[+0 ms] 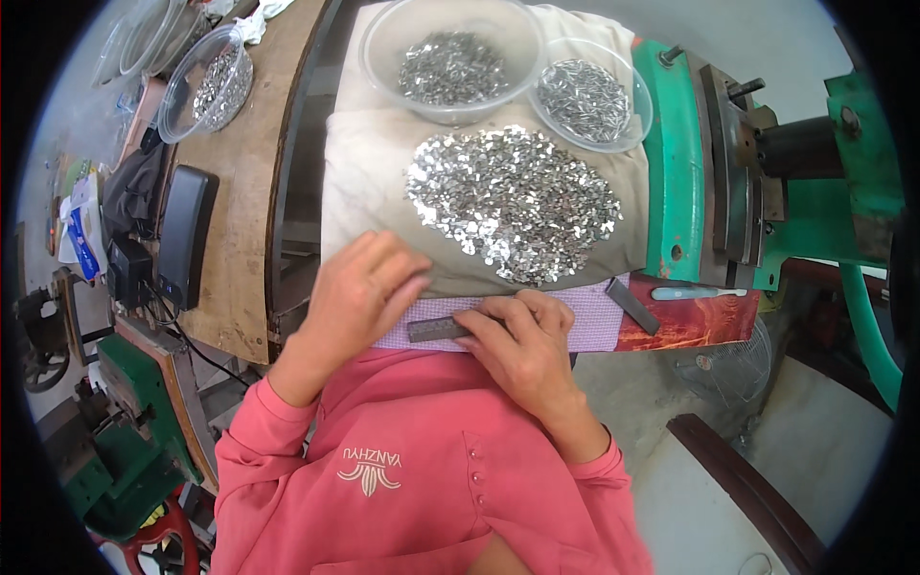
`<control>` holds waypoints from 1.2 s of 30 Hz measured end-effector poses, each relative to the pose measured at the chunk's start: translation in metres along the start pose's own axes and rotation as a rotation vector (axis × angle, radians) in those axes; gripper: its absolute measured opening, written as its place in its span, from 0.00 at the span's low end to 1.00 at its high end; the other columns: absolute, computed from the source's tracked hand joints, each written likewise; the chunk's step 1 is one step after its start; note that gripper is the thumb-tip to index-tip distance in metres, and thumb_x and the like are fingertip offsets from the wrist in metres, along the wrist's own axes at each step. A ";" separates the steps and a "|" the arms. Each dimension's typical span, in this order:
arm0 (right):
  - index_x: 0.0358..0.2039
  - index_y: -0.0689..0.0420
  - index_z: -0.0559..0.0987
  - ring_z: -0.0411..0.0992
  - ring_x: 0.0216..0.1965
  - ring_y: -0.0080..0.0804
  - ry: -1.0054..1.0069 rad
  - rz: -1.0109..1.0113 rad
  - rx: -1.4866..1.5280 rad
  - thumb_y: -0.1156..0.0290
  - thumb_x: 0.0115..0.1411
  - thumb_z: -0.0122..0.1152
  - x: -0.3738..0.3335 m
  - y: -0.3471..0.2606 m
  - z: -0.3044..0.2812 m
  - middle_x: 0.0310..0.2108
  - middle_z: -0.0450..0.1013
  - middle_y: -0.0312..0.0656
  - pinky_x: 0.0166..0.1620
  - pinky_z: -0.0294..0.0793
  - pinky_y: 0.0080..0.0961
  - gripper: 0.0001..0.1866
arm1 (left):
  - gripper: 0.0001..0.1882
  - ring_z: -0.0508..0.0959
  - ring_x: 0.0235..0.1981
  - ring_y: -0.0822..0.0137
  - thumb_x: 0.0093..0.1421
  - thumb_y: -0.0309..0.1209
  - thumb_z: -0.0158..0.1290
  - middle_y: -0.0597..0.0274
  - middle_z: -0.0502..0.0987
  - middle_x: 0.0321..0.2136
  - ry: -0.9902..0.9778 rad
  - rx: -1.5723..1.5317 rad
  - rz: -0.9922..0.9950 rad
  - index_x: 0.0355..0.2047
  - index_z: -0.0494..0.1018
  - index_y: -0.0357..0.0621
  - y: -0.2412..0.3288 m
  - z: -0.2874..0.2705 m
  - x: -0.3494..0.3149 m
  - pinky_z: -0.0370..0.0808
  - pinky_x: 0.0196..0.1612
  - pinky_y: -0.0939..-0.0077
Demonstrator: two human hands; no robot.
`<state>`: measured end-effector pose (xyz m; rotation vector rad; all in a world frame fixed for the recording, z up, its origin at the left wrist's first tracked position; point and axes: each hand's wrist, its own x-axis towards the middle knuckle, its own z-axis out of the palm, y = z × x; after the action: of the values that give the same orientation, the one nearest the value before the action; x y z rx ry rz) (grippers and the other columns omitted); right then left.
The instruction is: The person picks up small silver sequins one by one from a pile on a cloth and places them into slots on a purple strip held in their left hand. The person continues this repetitive process of picking and placing sequins throughout the clip.
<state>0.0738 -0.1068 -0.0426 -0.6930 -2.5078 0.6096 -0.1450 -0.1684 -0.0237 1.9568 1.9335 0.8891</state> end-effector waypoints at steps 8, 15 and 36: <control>0.41 0.46 0.85 0.67 0.45 0.31 -0.118 0.065 0.021 0.64 0.48 0.73 0.012 0.005 -0.026 0.39 0.74 0.27 0.49 0.57 0.33 0.17 | 0.07 0.73 0.27 0.57 0.53 0.26 0.63 0.61 0.72 0.26 -0.041 -0.057 -0.028 0.29 0.74 0.43 -0.001 0.004 -0.029 0.68 0.31 0.64; 0.42 0.41 0.86 0.64 0.50 0.38 -0.012 0.118 -0.270 0.68 0.51 0.71 0.050 0.002 -0.008 0.46 0.73 0.31 0.53 0.57 0.36 0.15 | 0.07 0.73 0.28 0.59 0.55 0.28 0.62 0.61 0.70 0.26 -0.076 -0.121 -0.036 0.30 0.75 0.43 -0.005 -0.001 -0.031 0.68 0.32 0.65; 0.31 0.42 0.86 0.62 0.51 0.40 0.056 0.142 -0.191 0.69 0.47 0.75 0.049 0.006 -0.005 0.46 0.75 0.30 0.53 0.54 0.38 0.10 | 0.15 0.74 0.32 0.64 0.47 0.32 0.66 0.67 0.75 0.33 -0.071 0.026 0.114 0.37 0.79 0.45 0.002 -0.004 -0.035 0.66 0.36 0.68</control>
<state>0.0414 -0.0735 -0.0261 -0.9514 -2.5011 0.3952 -0.1439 -0.2030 -0.0277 2.1018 1.8187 0.8145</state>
